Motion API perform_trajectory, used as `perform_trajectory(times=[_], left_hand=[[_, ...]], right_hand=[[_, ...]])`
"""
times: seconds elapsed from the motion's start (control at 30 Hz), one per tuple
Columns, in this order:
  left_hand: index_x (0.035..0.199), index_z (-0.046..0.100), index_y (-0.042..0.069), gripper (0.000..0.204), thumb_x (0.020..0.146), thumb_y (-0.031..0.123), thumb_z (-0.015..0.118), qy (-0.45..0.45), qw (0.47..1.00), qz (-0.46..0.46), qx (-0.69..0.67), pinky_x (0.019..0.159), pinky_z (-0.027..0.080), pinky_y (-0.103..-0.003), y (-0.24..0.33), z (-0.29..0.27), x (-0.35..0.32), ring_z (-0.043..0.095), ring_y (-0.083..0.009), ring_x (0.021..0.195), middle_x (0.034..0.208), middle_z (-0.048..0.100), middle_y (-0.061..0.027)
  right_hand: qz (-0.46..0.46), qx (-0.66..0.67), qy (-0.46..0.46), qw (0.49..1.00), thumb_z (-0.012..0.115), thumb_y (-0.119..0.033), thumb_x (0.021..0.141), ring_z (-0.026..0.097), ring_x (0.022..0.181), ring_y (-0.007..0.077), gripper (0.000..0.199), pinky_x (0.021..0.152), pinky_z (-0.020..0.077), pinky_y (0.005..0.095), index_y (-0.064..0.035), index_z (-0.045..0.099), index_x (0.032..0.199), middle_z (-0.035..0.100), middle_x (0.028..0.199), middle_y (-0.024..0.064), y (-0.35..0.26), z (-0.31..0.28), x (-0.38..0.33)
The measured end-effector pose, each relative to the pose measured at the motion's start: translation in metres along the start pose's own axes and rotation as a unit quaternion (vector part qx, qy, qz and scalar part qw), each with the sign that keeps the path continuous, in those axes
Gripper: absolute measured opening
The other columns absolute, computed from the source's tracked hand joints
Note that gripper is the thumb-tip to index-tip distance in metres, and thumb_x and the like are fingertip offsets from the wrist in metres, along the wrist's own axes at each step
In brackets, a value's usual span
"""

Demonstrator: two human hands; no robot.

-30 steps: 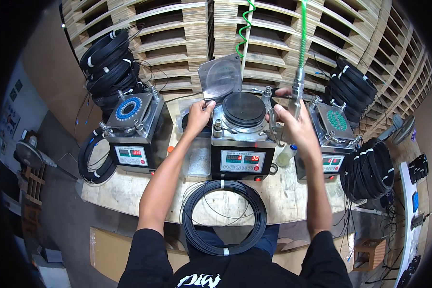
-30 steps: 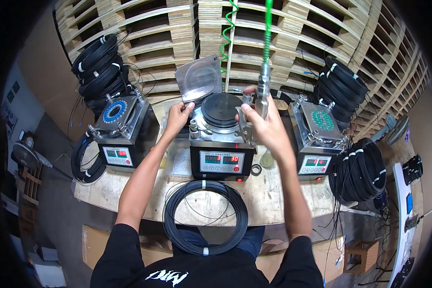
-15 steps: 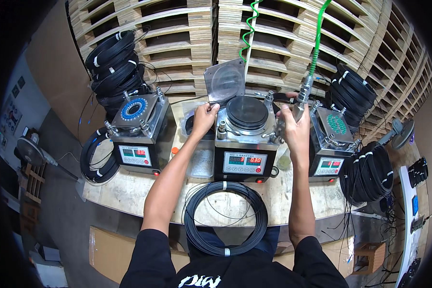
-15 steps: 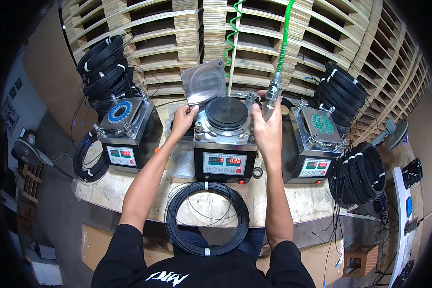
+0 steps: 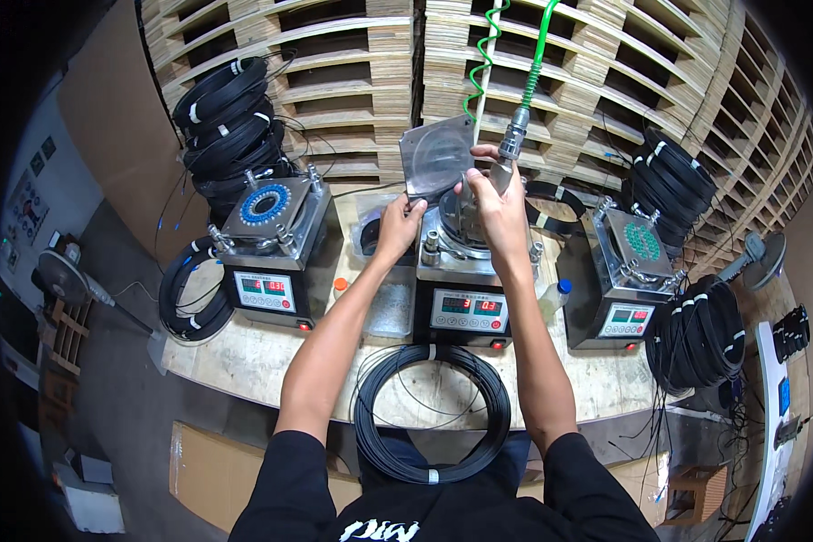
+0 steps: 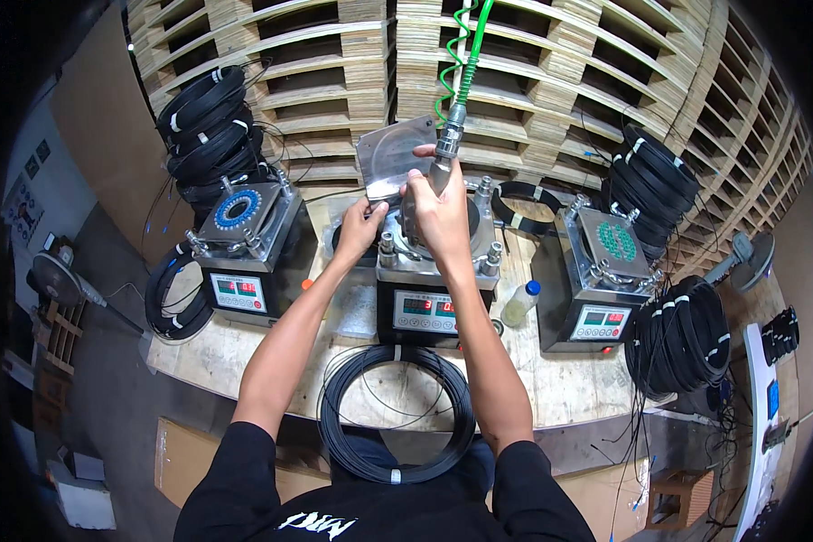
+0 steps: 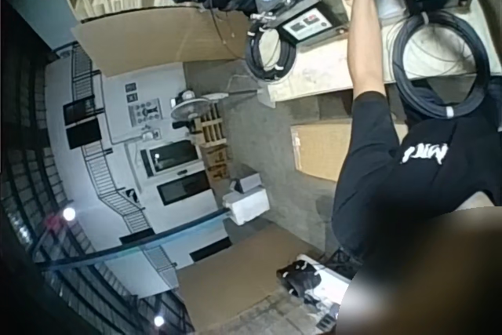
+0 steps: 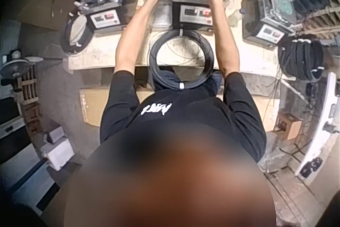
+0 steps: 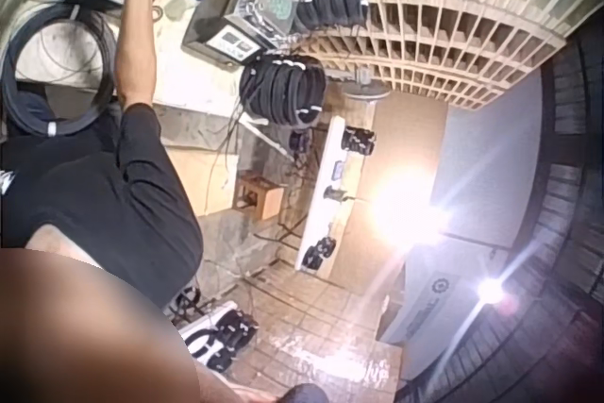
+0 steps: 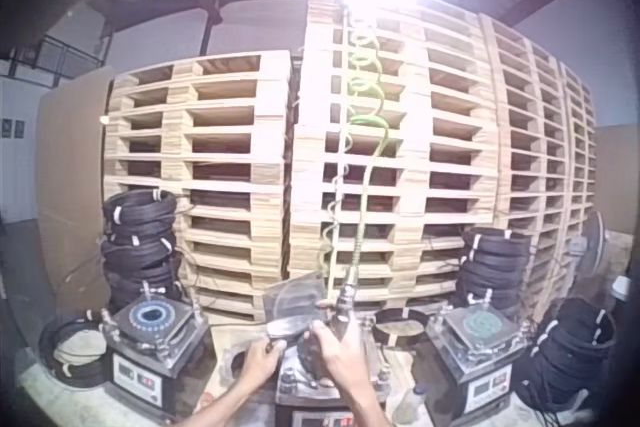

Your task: Securing and preparing wire coils using industrial equipment and applying protective covers.

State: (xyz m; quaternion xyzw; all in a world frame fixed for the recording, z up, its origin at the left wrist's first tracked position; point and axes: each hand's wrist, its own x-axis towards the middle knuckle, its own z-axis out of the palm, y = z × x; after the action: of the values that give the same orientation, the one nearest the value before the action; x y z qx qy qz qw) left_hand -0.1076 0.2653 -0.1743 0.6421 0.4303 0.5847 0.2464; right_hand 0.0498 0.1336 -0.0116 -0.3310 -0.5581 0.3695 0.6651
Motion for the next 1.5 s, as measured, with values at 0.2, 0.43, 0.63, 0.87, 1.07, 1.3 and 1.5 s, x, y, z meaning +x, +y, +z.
perform_trajectory(times=[0.2,0.43,0.63,0.87,1.07,1.3,1.5], left_hand=[[0.098,0.069,-0.004,0.025,0.09,0.019,0.07,-0.032,0.999,-0.03,-0.007,0.066,0.05,-0.033,0.016,0.004,0.001,0.064,-0.014,0.068,0.076,0.071,-0.0119],[0.098,0.072,-0.005,0.024,0.088,0.017,0.073,-0.04,0.992,-0.032,-0.113,0.068,0.051,-0.032,0.022,-0.003,0.011,0.066,-0.0133,0.07,0.08,0.074,-0.0118],[0.094,0.07,-0.006,0.027,0.087,0.02,0.072,-0.124,0.989,-0.035,0.075,0.071,0.051,-0.037,0.023,-0.023,0.025,0.069,-0.0228,0.074,0.08,0.071,-0.0198],[0.086,0.068,-0.007,0.026,0.086,0.018,0.073,-0.11,0.988,-0.032,0.104,0.071,0.051,-0.041,0.037,-0.015,0.026,0.07,-0.0329,0.075,0.079,0.068,-0.0261],[0.092,0.069,-0.007,0.025,0.089,0.018,0.071,-0.106,0.982,-0.014,0.156,0.07,0.05,-0.037,0.021,-0.022,0.023,0.069,-0.0229,0.073,0.079,0.07,-0.022],[0.082,0.063,-0.008,0.028,0.086,0.018,0.073,-0.073,0.992,0.003,0.102,0.066,0.048,-0.044,0.02,-0.021,0.02,0.067,-0.0371,0.072,0.074,0.063,-0.0282],[0.087,0.067,-0.008,0.026,0.087,0.018,0.072,-0.089,0.992,-0.018,0.083,0.067,0.05,-0.042,0.042,-0.013,0.017,0.07,-0.0356,0.075,0.079,0.067,-0.0273]], right_hand=[[-0.069,-0.009,0.048,0.996,0.056,-0.008,0.096,0.059,0.076,0.0089,0.026,0.068,0.0472,0.0249,-0.0071,0.054,0.122,0.06,0.084,0.0023,0.011,-0.002,0.018],[-0.006,-0.024,-0.033,0.999,0.055,-0.009,0.095,0.062,0.08,0.0118,0.029,0.077,0.0492,0.0279,-0.0049,0.053,0.125,0.06,0.089,0.0049,0.019,-0.021,0.015],[0.042,-0.057,-0.049,0.996,0.056,-0.008,0.094,0.061,0.078,0.0118,0.03,0.071,0.0487,0.0273,-0.0057,0.051,0.124,0.057,0.084,0.003,0.038,-0.02,0.034],[-0.14,-0.204,0.141,0.959,0.055,-0.008,0.09,0.064,0.072,0.0237,0.027,0.07,0.0501,0.0378,-0.0042,0.052,0.117,0.062,0.081,0.0094,0.053,-0.039,0.087],[-0.089,0.027,0.034,0.995,0.055,-0.005,0.096,0.056,0.069,0.0084,0.026,0.063,0.0457,0.0243,-0.0064,0.05,0.122,0.058,0.081,0.0016,0.011,0.011,0.037],[-0.195,-0.053,0.15,0.968,0.053,-0.003,0.098,0.041,0.06,0.004,0.017,0.054,0.033,0.022,-0.0042,0.052,0.115,0.05,0.074,-0.0025,-0.009,0.007,0.035],[-0.109,-0.035,0.129,0.985,0.056,-0.009,0.098,0.055,0.071,0.0082,0.018,0.068,0.046,0.0244,-0.0052,0.052,0.115,0.059,0.083,0.0031,0.016,-0.047,0.024]])
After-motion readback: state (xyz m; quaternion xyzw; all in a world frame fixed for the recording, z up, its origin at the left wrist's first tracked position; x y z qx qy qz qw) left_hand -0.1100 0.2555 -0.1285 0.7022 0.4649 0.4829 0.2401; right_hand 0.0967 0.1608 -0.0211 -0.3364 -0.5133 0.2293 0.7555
